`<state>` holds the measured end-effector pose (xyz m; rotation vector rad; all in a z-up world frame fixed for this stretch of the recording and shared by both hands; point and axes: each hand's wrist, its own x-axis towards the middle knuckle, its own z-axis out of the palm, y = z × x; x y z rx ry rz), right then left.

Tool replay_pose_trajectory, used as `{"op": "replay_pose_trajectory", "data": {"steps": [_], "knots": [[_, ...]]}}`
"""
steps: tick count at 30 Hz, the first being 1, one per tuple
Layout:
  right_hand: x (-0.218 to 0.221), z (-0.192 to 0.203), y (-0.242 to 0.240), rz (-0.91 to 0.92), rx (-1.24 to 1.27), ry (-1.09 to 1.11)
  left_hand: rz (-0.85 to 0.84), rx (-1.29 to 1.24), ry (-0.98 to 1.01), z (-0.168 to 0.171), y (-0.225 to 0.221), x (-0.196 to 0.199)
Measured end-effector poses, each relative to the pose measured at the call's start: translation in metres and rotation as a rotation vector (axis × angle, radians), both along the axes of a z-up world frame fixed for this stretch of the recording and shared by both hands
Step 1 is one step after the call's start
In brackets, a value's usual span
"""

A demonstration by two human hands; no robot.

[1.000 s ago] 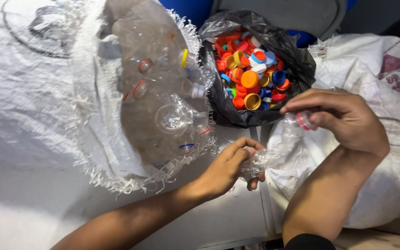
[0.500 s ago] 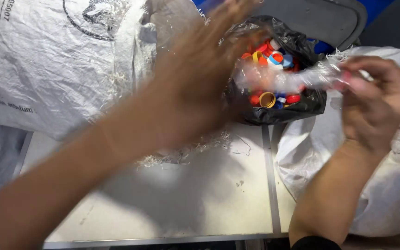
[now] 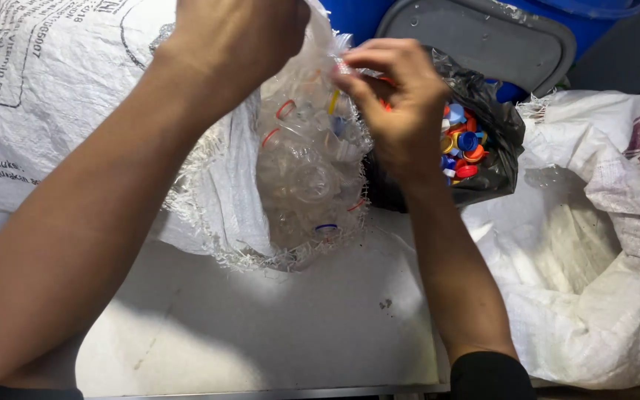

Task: The person removes plastic bottles from a large white sack, unscrews the caps, and places the caps into a black bag while returning the empty bottles to the sack. The process is repeated for multiple bottles, with the person handling the items by hand.

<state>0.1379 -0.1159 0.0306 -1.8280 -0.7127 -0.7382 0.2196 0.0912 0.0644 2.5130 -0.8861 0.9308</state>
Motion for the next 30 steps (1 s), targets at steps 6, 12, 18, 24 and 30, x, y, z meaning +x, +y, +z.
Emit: {"op": "replay_pose_trajectory", "data": {"steps": [6,12,18,24,30], "knots": [[0.053,-0.024,0.029,-0.136,-0.271,-0.168,-0.030,0.063,0.026,0.004,-0.009,-0.009],[0.052,-0.020,0.017,-0.170,-0.443,-0.209,-0.018,-0.026,-0.075,0.017,-0.019,-0.042],[-0.009,0.007,-0.039,-0.260,-0.255,-0.028,-0.479,-0.158,0.133,-0.010,-0.055,-0.169],[-0.080,0.026,-0.153,-0.662,-0.560,0.449,-0.930,-0.197,0.752,-0.110,-0.118,-0.223],[-0.106,-0.081,-0.375,-0.986,-0.162,1.157,-0.901,-0.298,1.081,-0.189,-0.179,-0.206]]}}
